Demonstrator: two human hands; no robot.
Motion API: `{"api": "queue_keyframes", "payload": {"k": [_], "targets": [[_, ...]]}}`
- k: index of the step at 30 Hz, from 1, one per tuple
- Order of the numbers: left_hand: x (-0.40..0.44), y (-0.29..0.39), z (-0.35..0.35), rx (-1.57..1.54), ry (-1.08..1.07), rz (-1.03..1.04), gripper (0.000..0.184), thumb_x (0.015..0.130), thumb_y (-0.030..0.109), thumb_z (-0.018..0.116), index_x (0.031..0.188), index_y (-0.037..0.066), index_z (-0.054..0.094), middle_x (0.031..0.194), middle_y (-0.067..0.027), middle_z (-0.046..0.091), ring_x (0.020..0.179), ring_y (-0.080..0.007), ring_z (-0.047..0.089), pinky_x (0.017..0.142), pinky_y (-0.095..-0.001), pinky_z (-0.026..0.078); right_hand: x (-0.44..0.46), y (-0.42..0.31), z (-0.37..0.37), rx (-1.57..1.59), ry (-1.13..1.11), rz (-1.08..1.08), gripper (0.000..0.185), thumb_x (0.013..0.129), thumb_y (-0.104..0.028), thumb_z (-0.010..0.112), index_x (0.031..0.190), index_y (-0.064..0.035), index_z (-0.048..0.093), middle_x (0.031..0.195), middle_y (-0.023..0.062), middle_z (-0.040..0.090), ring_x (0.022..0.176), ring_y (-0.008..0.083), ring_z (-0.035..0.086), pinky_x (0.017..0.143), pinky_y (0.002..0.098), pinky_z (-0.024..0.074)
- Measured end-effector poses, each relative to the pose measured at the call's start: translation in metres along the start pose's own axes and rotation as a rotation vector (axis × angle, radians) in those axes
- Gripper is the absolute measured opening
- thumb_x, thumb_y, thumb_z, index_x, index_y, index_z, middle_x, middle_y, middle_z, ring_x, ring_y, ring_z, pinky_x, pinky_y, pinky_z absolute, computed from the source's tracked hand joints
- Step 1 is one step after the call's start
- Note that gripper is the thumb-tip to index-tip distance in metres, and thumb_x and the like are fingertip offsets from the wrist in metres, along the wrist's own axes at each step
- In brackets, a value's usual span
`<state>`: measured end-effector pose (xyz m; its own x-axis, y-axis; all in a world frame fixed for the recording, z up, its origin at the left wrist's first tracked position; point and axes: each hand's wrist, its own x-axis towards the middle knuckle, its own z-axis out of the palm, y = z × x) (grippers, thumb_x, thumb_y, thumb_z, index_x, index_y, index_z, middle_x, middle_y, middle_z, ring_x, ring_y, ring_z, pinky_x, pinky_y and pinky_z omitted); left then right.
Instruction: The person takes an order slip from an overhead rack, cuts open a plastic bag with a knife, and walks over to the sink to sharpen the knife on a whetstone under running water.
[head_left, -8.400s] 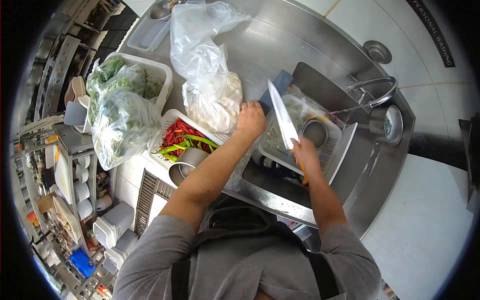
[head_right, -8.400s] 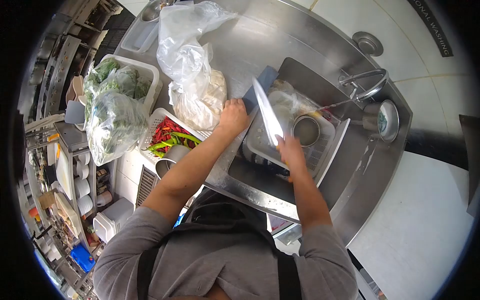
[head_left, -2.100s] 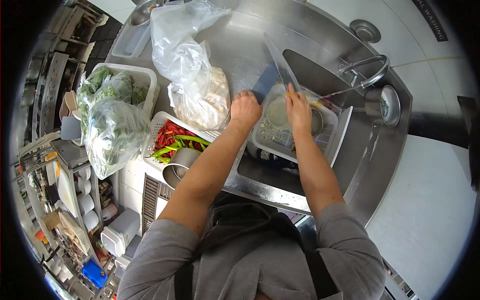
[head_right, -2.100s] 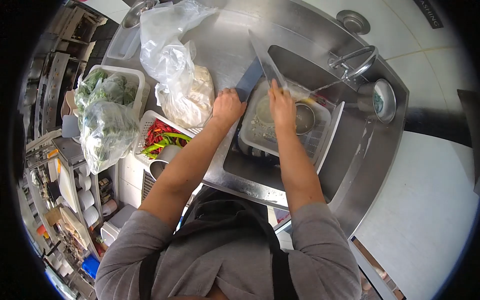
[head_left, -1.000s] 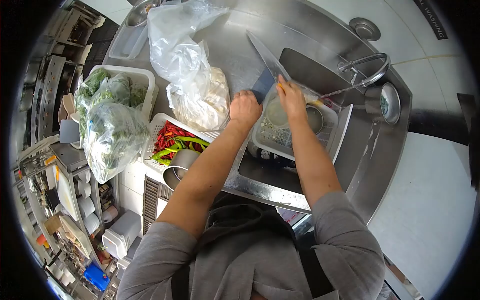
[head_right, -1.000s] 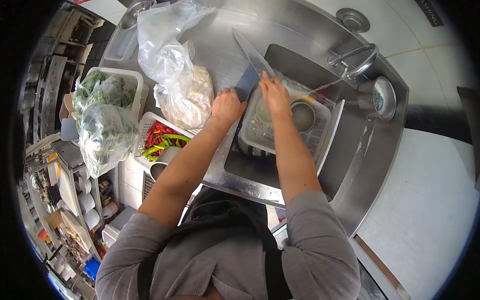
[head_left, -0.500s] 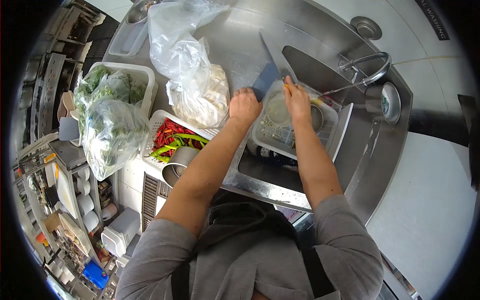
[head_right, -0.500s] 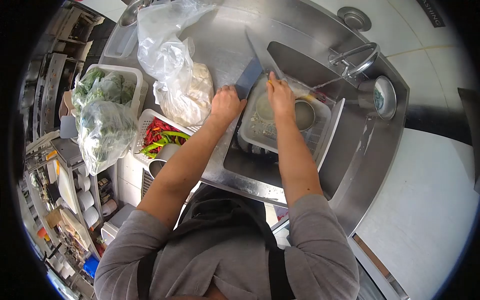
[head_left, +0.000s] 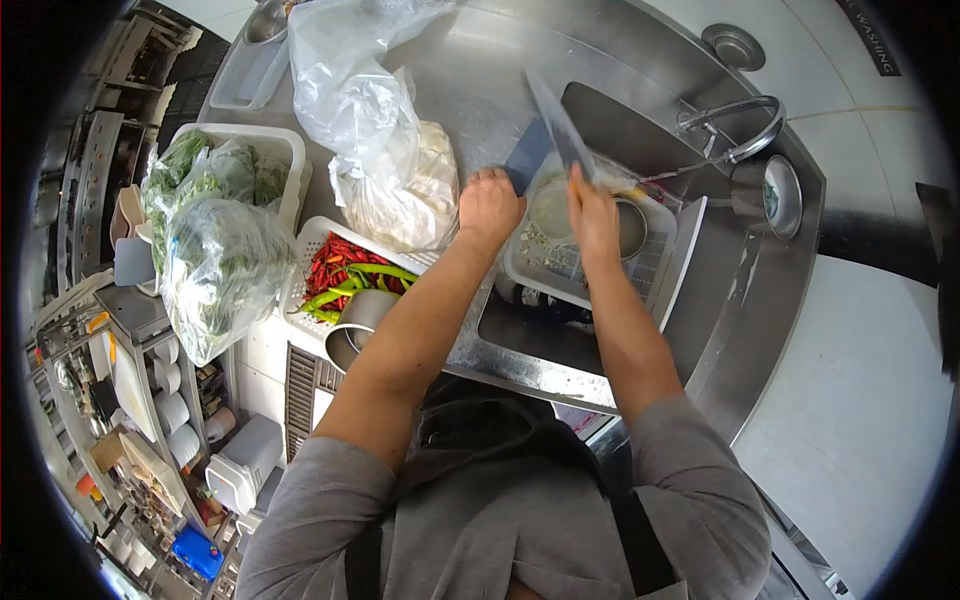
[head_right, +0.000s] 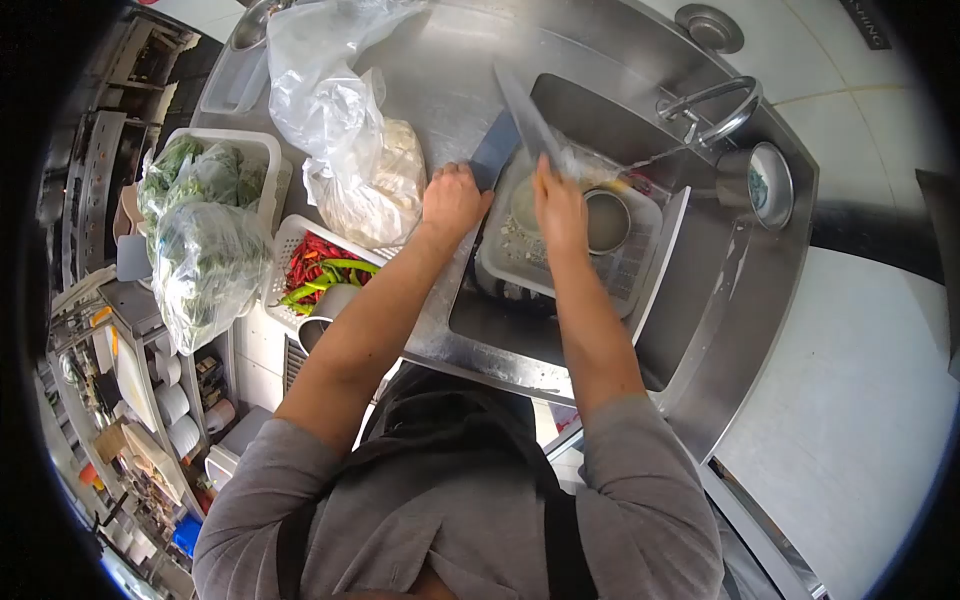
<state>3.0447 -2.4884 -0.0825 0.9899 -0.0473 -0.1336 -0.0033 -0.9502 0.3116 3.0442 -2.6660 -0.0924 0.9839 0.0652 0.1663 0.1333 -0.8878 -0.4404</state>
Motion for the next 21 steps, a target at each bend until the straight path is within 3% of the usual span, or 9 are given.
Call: {"api": "queue_keyframes", "payload": {"k": [2,4,6,9,12,17,21], "targets": [[0.003,0.0,-0.003,0.002,-0.006,-0.003,0.048,0.073,0.035,0.072,0.098,-0.004,0.059,0.099,-0.0182,0.061,0.096,-0.0319,0.06,0.086,-0.0361,0.049,0.041,0.003,0.017,0.011,0.065,0.047,0.033,0.089,-0.02,0.059,0.121,-0.0108,0.061,0.081,0.0221,0.059,0.074,0.0402,0.057,0.067,0.0466,0.0456],[0.004,-0.002,0.001,0.026,0.028,0.008,0.045,0.072,0.033,0.071,0.096,-0.003,0.061,0.097,-0.0177,0.062,0.094,-0.0312,0.06,0.083,-0.0353,0.05,0.026,-0.003,0.005,0.038,0.062,0.05,0.033,0.089,-0.02,0.059,0.121,-0.0097,0.061,0.082,0.022,0.061,0.075,0.0396,0.058,0.068,0.0449,0.0465],[0.006,0.0,0.001,0.031,0.062,0.026,0.041,0.072,0.031,0.069,0.093,-0.003,0.062,0.095,-0.0173,0.062,0.093,-0.0304,0.06,0.081,-0.0345,0.051,-0.013,-0.012,-0.021,0.099,0.03,0.069,0.033,0.089,-0.018,0.06,0.121,-0.0082,0.061,0.085,0.0213,0.063,0.076,0.0379,0.06,0.07,0.0419,0.0479],[0.005,-0.001,-0.004,0.034,-0.007,0.002,0.051,0.074,0.037,0.069,0.1,-0.005,0.059,0.099,-0.0184,0.061,0.096,-0.0316,0.06,0.086,-0.0358,0.049,-0.111,-0.01,-0.044,0.232,-0.051,0.074,0.035,0.089,-0.017,0.06,0.122,-0.008,0.06,0.088,0.0204,0.064,0.078,0.0354,0.061,0.07,0.0403,0.0481],[0.005,-0.004,0.0,0.037,-0.001,0.023,0.05,0.074,0.036,0.07,0.1,-0.005,0.059,0.098,-0.0188,0.061,0.095,-0.0319,0.06,0.084,-0.0363,0.049,-0.129,-0.001,-0.033,0.298,-0.085,0.068,0.034,0.089,-0.017,0.06,0.122,-0.0092,0.061,0.086,0.0203,0.063,0.077,0.0358,0.061,0.068,0.0417,0.0478],[0.003,-0.003,-0.002,-0.002,0.04,0.036,0.049,0.073,0.035,0.071,0.099,-0.005,0.06,0.094,-0.0192,0.062,0.092,-0.0326,0.061,0.083,-0.0366,0.05,0.038,-0.008,0.015,0.184,-0.142,-0.045,0.032,0.09,-0.025,0.058,0.12,-0.0122,0.062,0.092,0.0197,0.064,0.085,0.0383,0.06,0.075,0.0437,0.0482],[0.008,-0.001,-0.005,0.002,0.018,0.009,0.05,0.073,0.036,0.071,0.099,-0.005,0.059,0.095,-0.0189,0.062,0.093,-0.0325,0.061,0.084,-0.0365,0.05,0.051,0.006,0.02,0.293,-0.04,-0.139,0.032,0.09,-0.025,0.058,0.119,-0.0135,0.062,0.088,0.0204,0.062,0.082,0.0387,0.059,0.074,0.0444,0.0473]]}}
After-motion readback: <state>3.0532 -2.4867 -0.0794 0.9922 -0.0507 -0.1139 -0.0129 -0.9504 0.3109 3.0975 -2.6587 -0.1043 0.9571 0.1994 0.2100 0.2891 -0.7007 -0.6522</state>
